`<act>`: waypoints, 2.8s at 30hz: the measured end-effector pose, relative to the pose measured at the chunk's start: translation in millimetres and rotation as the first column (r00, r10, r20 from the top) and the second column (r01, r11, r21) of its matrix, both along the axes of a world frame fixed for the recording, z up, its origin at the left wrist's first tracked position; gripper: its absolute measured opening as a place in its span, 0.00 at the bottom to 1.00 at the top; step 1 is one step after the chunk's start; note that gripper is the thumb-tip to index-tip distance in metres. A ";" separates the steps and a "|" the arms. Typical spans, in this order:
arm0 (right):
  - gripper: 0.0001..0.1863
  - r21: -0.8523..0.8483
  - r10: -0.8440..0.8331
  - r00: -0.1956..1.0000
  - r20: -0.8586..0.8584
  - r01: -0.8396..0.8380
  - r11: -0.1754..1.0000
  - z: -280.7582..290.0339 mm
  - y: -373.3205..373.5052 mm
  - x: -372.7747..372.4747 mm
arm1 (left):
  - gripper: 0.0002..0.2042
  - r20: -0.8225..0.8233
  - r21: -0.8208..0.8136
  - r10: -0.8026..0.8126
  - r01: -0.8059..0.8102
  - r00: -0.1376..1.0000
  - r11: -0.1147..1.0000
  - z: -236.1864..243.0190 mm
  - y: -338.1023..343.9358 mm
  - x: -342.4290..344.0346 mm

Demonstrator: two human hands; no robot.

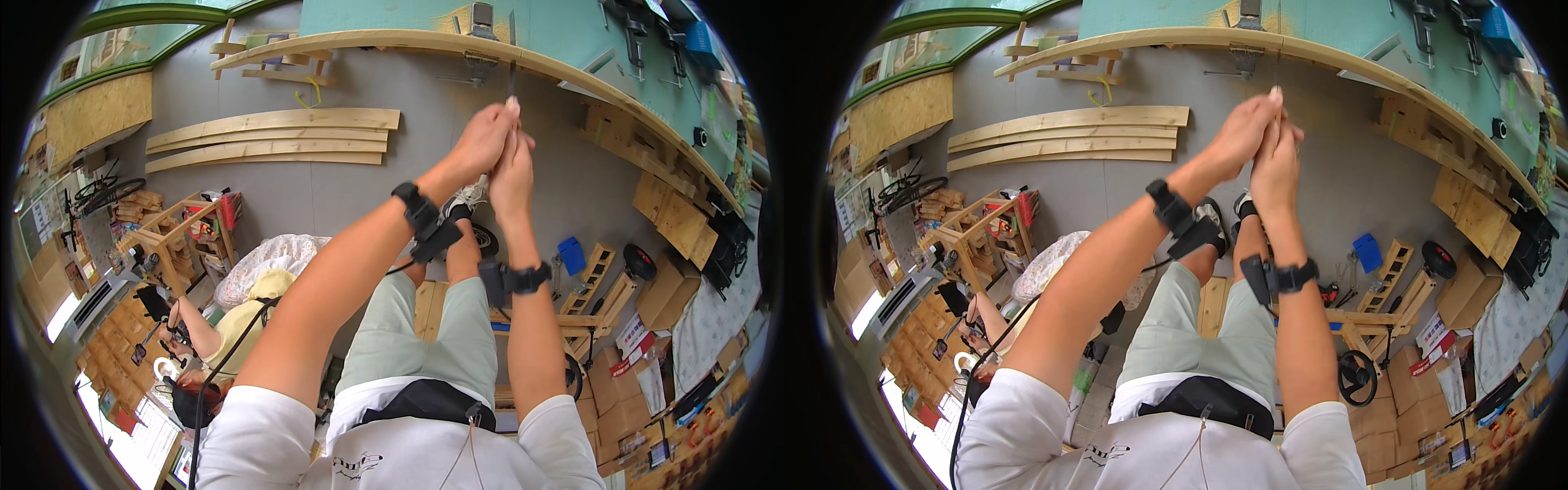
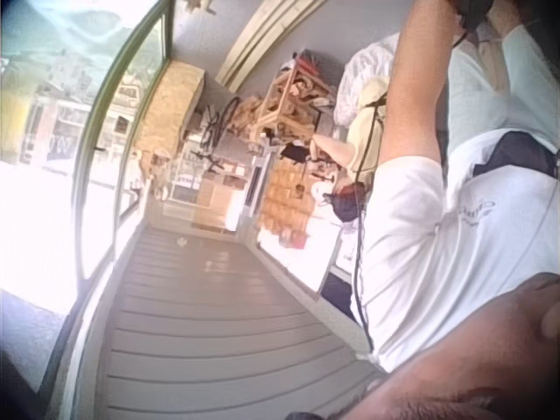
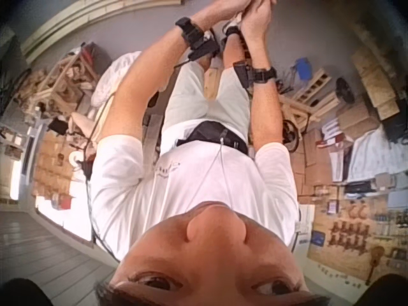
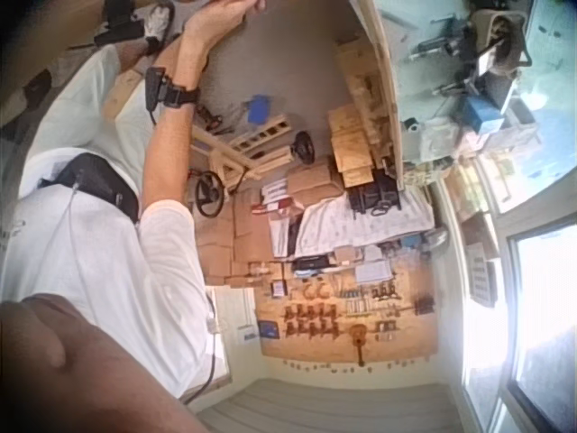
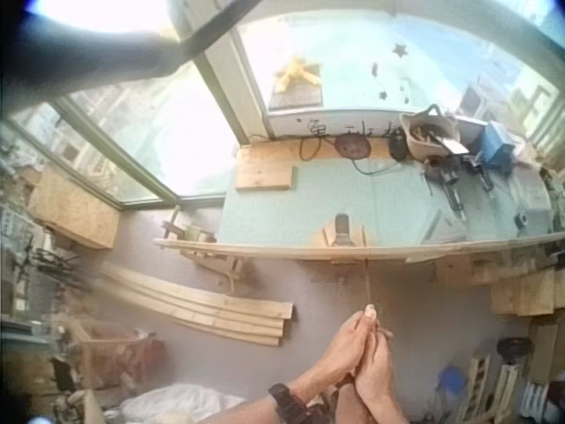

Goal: The person measures a curved wooden board using a tape measure and a pencil, marks it with a speed square, and uses a hand saw to cut a slot into the edge of the board. They then sand the cut area and the surface of the wood with a piece of sandpaper.

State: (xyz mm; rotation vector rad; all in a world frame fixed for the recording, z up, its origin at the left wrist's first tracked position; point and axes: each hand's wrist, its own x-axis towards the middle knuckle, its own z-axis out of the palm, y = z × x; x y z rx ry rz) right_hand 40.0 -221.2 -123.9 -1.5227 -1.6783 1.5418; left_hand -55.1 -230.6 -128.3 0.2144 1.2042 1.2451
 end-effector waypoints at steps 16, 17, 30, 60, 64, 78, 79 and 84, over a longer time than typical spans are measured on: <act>0.32 0.035 0.023 0.997 0.068 -0.025 0.999 -18.6 -23.7 25.3 | 0.21 -0.056 0.009 0.004 -0.003 0.998 1.000 -15.2 -20.0 23.4; 0.32 0.009 0.010 0.998 0.061 -0.010 1.000 -14.9 -29.4 29.8 | 0.21 -0.072 -0.007 -0.007 0.006 0.997 1.000 -6.0 -34.7 32.5; 0.33 -0.144 -0.015 0.998 0.062 0.024 0.989 -4.5 -41.8 31.0 | 0.22 -0.043 -0.026 -0.029 0.028 0.999 0.999 -2.7 -44.6 29.6; 0.35 -0.121 0.040 0.996 0.076 -0.030 0.992 -26.5 -24.0 28.4 | 0.23 -0.060 -0.056 -0.044 0.041 0.997 0.998 -19.4 -22.2 20.0; 0.34 -0.209 0.053 0.995 0.087 -0.034 0.977 -19.8 -1.4 16.3 | 0.23 -0.068 -0.074 -0.047 0.042 0.997 0.996 -8.1 -2.7 7.0; 0.32 -0.090 0.008 1.000 0.025 -0.006 0.996 -47.2 1.7 7.9 | 0.24 -0.097 -0.124 -0.089 0.077 0.991 0.989 -24.3 6.3 -3.7; 0.31 -0.120 -0.035 0.999 0.003 0.035 0.992 -43.4 -5.7 13.2 | 0.23 -0.128 -0.084 -0.083 0.073 0.988 0.994 -23.0 -2.3 3.9; 0.27 -0.195 -0.026 0.999 -0.024 0.021 0.981 -42.8 0.5 23.1 | 0.27 -0.257 -0.127 -0.228 0.201 0.939 0.971 -25.9 -9.9 4.2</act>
